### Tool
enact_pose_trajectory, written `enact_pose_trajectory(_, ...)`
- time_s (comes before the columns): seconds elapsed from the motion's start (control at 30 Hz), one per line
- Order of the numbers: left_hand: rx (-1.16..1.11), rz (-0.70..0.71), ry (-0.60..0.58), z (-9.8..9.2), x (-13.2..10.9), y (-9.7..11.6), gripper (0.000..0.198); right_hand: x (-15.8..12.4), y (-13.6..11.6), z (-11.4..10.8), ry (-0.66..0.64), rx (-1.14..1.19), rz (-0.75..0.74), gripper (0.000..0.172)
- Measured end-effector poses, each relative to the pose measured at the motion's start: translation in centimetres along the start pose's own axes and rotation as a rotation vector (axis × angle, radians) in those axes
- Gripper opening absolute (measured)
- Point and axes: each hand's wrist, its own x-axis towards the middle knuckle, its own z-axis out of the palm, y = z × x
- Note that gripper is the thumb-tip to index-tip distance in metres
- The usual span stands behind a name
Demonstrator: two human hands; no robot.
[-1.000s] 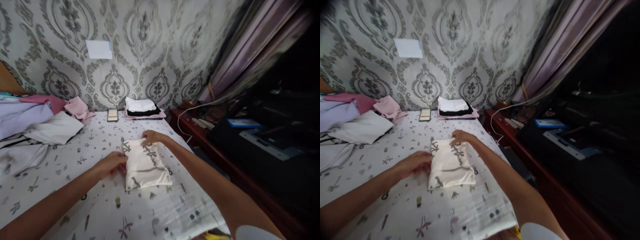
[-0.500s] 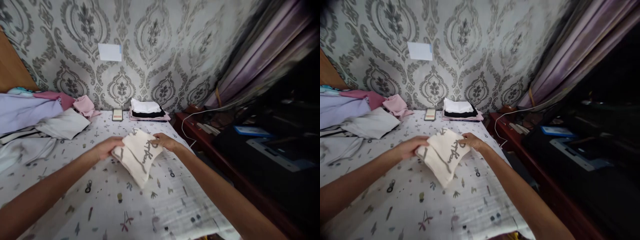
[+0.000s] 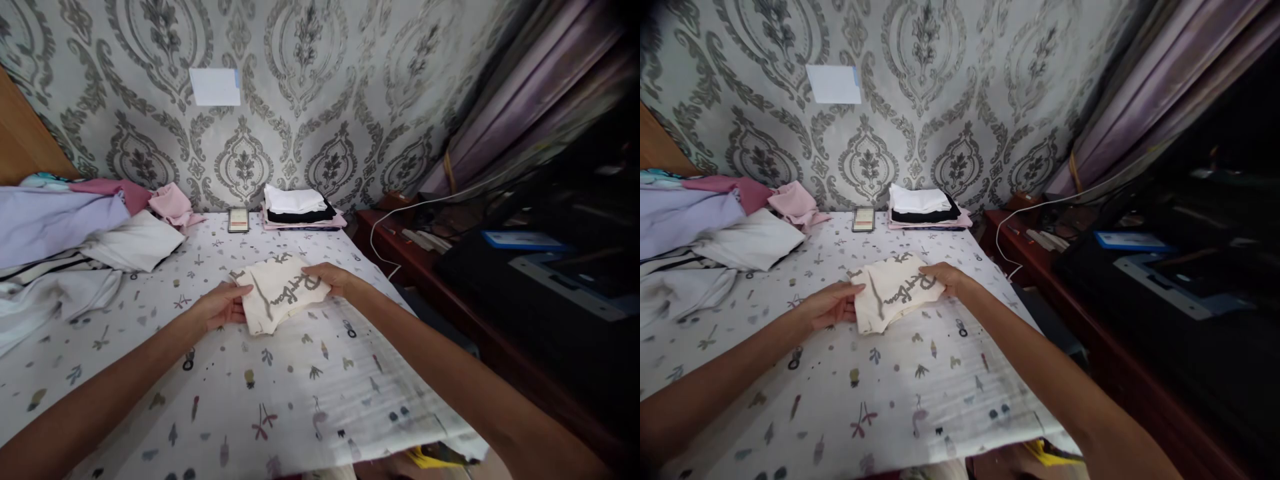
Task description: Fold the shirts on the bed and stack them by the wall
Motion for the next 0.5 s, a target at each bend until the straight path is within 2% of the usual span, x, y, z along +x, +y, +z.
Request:
enact_pose_trajectory(0.13, -0.035, 0.073, 0.045, 0.8, -0.6, -0.1, 0.073, -1.2, -0.1, 0.5, -0.058, 0.048, -0.022, 0.007)
enact_pose_trajectory(0.27, -0.139, 0.169, -0.042, 0.2, -1.0, -0.4, 0.073, -3.3, 0.7, 0.6, -0.172, 0.157, -0.090, 0.018)
enact_pose_trajectory(0.37, -0.163, 0.111, -0.067, 0.1, -0.8, -0.9, 0.078, -3.9, 1.8, 0.4, -0.249, 0.245, -0.081, 0.024)
enact_pose_trajectory(0.5, -0.199, 0.082, -0.066, 0.5, -0.1, -1.3, 0.081, -3.4, 2.3, 0.0, -0.281, 0.260, -0.085, 0.029)
